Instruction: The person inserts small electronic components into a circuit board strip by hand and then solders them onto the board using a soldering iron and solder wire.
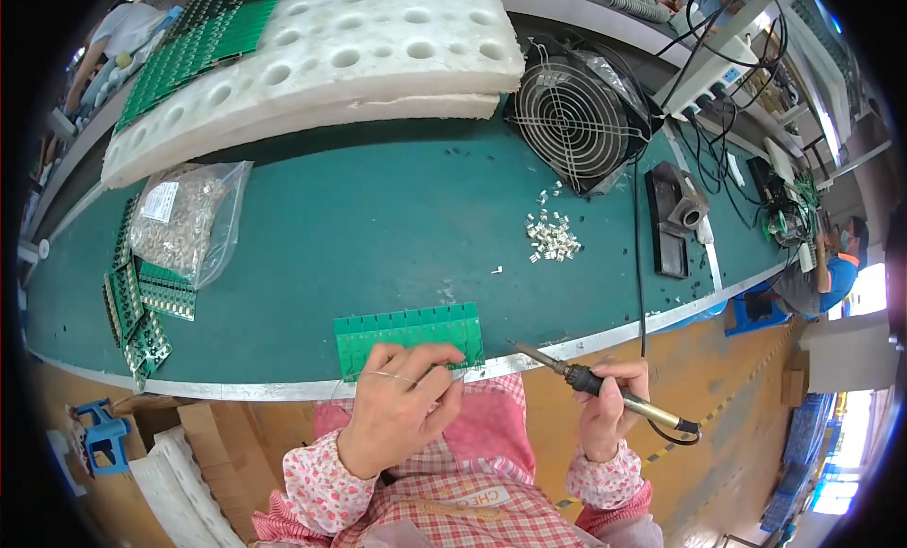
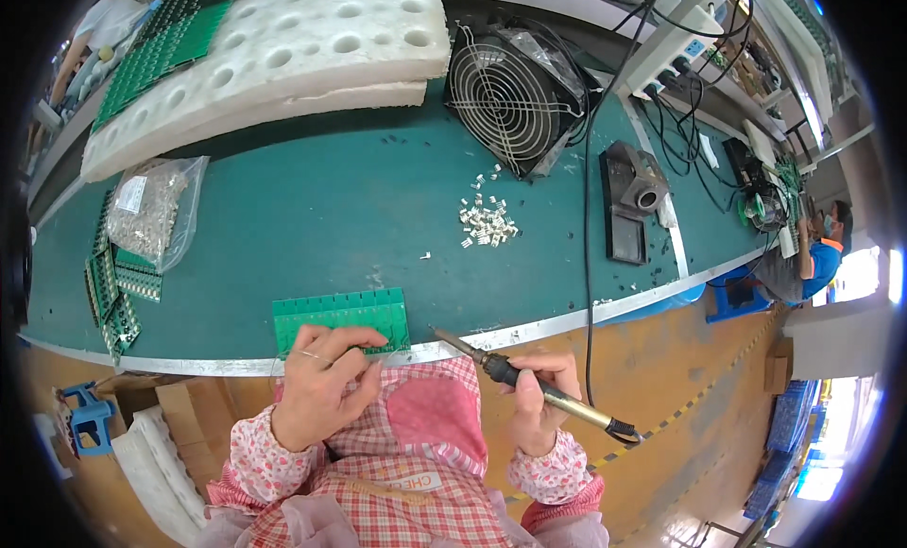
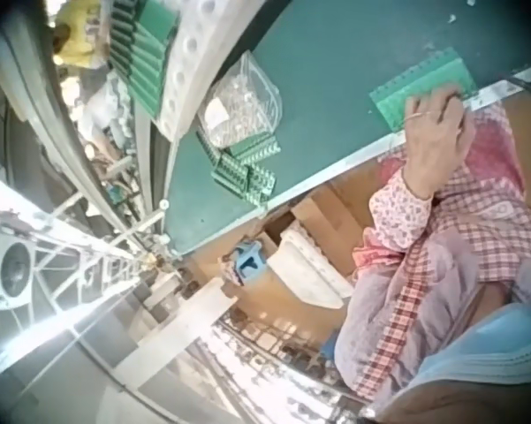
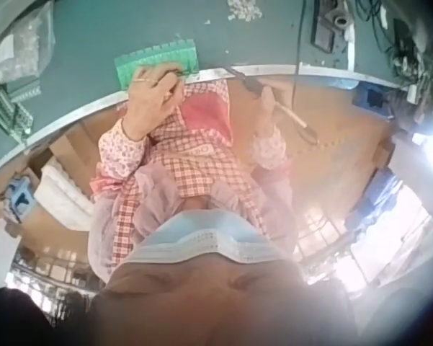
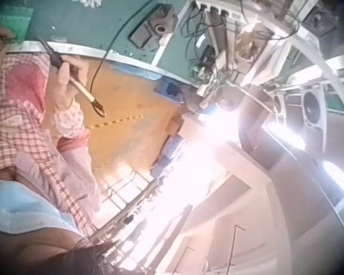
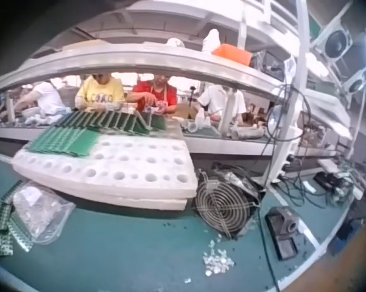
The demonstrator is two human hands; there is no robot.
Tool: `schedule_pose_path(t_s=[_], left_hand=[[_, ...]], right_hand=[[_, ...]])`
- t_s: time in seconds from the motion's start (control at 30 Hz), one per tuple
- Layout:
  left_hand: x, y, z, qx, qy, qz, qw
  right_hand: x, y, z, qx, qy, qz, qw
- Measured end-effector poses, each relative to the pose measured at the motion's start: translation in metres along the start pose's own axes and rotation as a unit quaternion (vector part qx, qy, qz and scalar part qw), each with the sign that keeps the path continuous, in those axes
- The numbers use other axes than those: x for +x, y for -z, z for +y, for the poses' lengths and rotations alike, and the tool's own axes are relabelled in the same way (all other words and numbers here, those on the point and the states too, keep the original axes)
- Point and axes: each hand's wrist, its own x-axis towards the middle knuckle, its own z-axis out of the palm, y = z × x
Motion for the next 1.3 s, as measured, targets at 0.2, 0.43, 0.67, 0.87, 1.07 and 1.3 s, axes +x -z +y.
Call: schedule_pose_path(t_s=[0.2,0.43,0.67,0.87,1.07,1.3], left_hand=[[-0.005,0.012,-0.008,0.008,-0.008,0.006,1.000],[-0.006,0.012,-0.008,0.036,-0.008,-0.016,0.999],[-0.005,0.012,-0.008,0.033,-0.003,-0.026,0.999],[-0.004,0.009,-0.008,0.041,-0.002,-0.030,0.999],[-0.004,0.007,-0.007,0.058,-0.009,-0.023,0.998],[-0.005,0.010,-0.008,0.038,-0.011,-0.015,0.999]], right_hand=[[-0.007,0.003,0.001,0.052,-0.014,-0.012,0.998],[-0.013,-0.005,0.015,-0.026,0.059,-0.061,0.996],[-0.010,-0.005,0.018,-0.045,0.073,-0.082,0.993],[-0.012,-0.005,0.021,-0.047,0.072,-0.081,0.993],[-0.011,-0.006,0.020,-0.048,0.084,-0.086,0.992],[-0.012,-0.010,0.017,-0.046,0.103,-0.046,0.993]])
